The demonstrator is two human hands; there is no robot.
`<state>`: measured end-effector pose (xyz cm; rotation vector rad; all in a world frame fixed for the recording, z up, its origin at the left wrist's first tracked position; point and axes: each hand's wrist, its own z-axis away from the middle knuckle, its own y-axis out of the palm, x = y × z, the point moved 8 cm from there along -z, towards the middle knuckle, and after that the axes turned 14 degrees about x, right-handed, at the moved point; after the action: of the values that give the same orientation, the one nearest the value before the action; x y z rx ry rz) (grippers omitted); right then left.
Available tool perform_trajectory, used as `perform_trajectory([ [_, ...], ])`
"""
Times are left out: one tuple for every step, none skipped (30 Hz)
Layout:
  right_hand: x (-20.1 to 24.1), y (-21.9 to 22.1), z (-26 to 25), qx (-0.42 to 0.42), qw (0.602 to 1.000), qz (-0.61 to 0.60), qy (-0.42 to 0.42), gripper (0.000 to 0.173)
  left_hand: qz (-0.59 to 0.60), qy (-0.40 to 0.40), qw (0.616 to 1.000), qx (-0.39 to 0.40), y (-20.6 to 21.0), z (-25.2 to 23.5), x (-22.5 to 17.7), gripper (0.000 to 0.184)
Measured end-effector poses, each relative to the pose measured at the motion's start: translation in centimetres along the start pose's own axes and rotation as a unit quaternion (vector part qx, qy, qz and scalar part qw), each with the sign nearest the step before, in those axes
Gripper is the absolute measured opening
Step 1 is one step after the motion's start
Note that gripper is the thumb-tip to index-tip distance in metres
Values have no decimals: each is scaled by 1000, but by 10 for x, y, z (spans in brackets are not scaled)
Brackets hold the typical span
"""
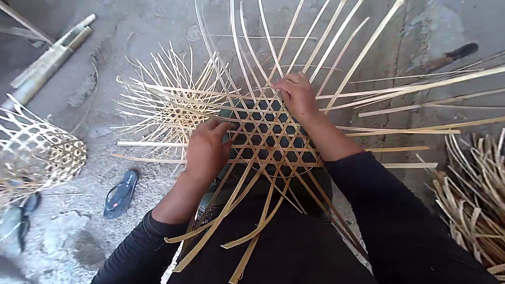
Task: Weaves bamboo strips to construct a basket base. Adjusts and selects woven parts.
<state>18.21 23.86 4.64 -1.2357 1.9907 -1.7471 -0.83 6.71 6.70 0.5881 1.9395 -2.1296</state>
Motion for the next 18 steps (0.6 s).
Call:
perform_trajectory([
  [-1, 0, -1, 1, 1000, 4, -3, 25, -5, 53, 999, 8, 2, -1, -14, 26],
  [-2, 1, -2, 4, 1000, 7, -4, 26, -5, 117, 993, 31, 8, 0, -28, 24],
  [-2, 3, -1, 7, 1000, 9, -3, 26, -9, 173, 982, 71, 19, 1, -41, 22],
  [-2, 3, -1, 9, 1000, 11, -1, 26, -22, 208, 971, 119, 32, 3, -50, 20],
  [-1, 3, 0, 10, 1000, 11, -1, 26, -38, 225, 960, 163, 44, 5, -55, 21],
  [-1, 2, 0, 10, 1000, 13, -1, 26, -52, 232, 952, 192, 53, 6, -56, 22],
  [-1, 2, 0, 9, 1000, 15, -1, 25, -61, 238, 947, 207, 58, 7, -56, 22],
  [-1, 3, 1, 11, 1000, 17, 0, 25, -65, 245, 944, 211, 60, 7, -55, 23],
  [-2, 3, 1, 10, 1000, 20, 0, 25, -67, 253, 942, 210, 59, 8, -55, 23],
  [-2, 4, 1, 10, 1000, 24, 0, 25, -68, 264, 940, 204, 59, 8, -56, 21],
  [-2, 5, 1, 12, 1000, 28, 0, 25, -67, 276, 938, 200, 58, 9, -58, 19],
  [-2, 6, 0, 14, 999, 32, 0, 25, -67, 286, 935, 201, 59, 9, -60, 17],
  [-1, 6, 0, 14, 999, 34, -1, 25, -69, 295, 931, 205, 60, 9, -61, 16],
  [-1, 7, 0, 11, 999, 34, -3, 25, -70, 302, 927, 211, 62, 8, -61, 15],
  [0, 7, -1, 5, 999, 35, -6, 25, -68, 308, 924, 215, 62, 7, -61, 15],
  [-1, 7, -1, 2, 999, 36, -8, 25, -66, 313, 922, 218, 62, 5, -60, 15],
  [-2, 8, -1, 3, 999, 36, -8, 26, -63, 316, 920, 222, 61, 4, -59, 14],
  [-3, 8, -1, 8, 999, 34, -5, 26, -61, 318, 919, 224, 60, 2, -58, 13],
])
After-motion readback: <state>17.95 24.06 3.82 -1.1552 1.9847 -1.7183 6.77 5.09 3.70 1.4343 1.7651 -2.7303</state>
